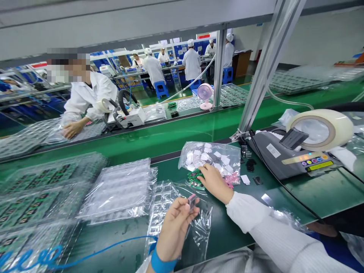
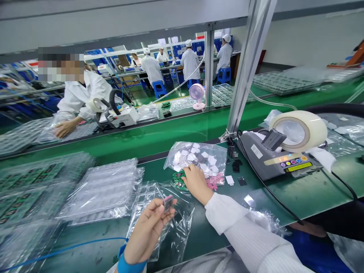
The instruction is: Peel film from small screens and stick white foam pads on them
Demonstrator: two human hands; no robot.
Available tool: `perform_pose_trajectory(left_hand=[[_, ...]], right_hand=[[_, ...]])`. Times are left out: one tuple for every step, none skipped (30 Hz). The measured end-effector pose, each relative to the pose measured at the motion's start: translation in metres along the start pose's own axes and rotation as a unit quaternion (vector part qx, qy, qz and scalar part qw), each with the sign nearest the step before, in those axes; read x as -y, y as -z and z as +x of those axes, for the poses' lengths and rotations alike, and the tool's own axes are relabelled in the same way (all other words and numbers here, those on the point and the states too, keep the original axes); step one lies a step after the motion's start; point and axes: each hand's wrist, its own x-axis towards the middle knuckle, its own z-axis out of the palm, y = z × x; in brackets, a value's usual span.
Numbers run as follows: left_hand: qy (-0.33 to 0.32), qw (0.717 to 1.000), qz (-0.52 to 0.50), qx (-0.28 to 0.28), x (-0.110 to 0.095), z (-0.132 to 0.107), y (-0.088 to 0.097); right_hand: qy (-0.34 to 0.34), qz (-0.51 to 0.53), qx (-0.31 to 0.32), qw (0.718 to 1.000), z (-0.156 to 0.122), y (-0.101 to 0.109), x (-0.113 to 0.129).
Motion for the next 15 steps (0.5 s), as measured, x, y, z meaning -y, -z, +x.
perform_pose_trajectory(left_hand=[[-0.013, 1.000, 0.014, -0.012, -0.001, -0.001, 0.001], [-0.028, 0.999, 0.028, -0.023, -0.002, -0.002, 0.001], [-0.042, 0.998, 0.044, -0.030, -0.003, -0.002, 0.002], [-0.054, 0.996, 0.059, -0.033, -0.004, -0.002, 0.003], [-0.062, 0.995, 0.072, -0.033, -0.004, -0.001, 0.004], [-0.067, 0.994, 0.083, -0.031, -0.005, -0.001, 0.006], [-0.069, 0.993, 0.090, -0.030, -0.005, 0.000, 0.007], [-0.071, 0.993, 0.094, -0.030, -0.005, 0.002, 0.008], [-0.073, 0.992, 0.096, -0.029, -0.005, 0.003, 0.009], [-0.076, 0.992, 0.095, -0.029, -0.004, 0.004, 0.009], [-0.078, 0.992, 0.094, -0.029, -0.003, 0.005, 0.009], [-0.079, 0.992, 0.093, -0.028, -0.003, 0.005, 0.008], [-0.079, 0.992, 0.093, -0.025, -0.002, 0.005, 0.006], [-0.080, 0.992, 0.093, -0.022, -0.002, 0.005, 0.004], [-0.082, 0.992, 0.095, -0.019, -0.001, 0.005, 0.002]], right_hand=[[0.004, -0.014, 0.008, 1.000, 0.004, -0.002, 0.000], [0.008, -0.025, 0.016, 1.000, 0.007, -0.003, 0.000], [0.012, -0.035, 0.023, 0.999, 0.009, -0.003, -0.001], [0.016, -0.043, 0.028, 0.999, 0.010, -0.003, -0.002], [0.021, -0.050, 0.032, 0.998, 0.009, -0.003, -0.003], [0.027, -0.056, 0.034, 0.997, 0.008, -0.003, -0.004], [0.035, -0.060, 0.036, 0.997, 0.007, -0.002, -0.005], [0.046, -0.063, 0.036, 0.996, 0.006, -0.002, -0.006], [0.059, -0.064, 0.036, 0.996, 0.006, -0.002, -0.006], [0.073, -0.064, 0.036, 0.995, 0.006, -0.002, -0.005], [0.088, -0.064, 0.037, 0.993, 0.007, -0.002, -0.004], [0.103, -0.062, 0.040, 0.992, 0.008, -0.002, -0.003], [0.117, -0.060, 0.044, 0.990, 0.011, -0.003, -0.001], [0.130, -0.058, 0.050, 0.989, 0.013, -0.004, 0.001], [0.143, -0.055, 0.056, 0.987, 0.016, -0.005, 0.003]])
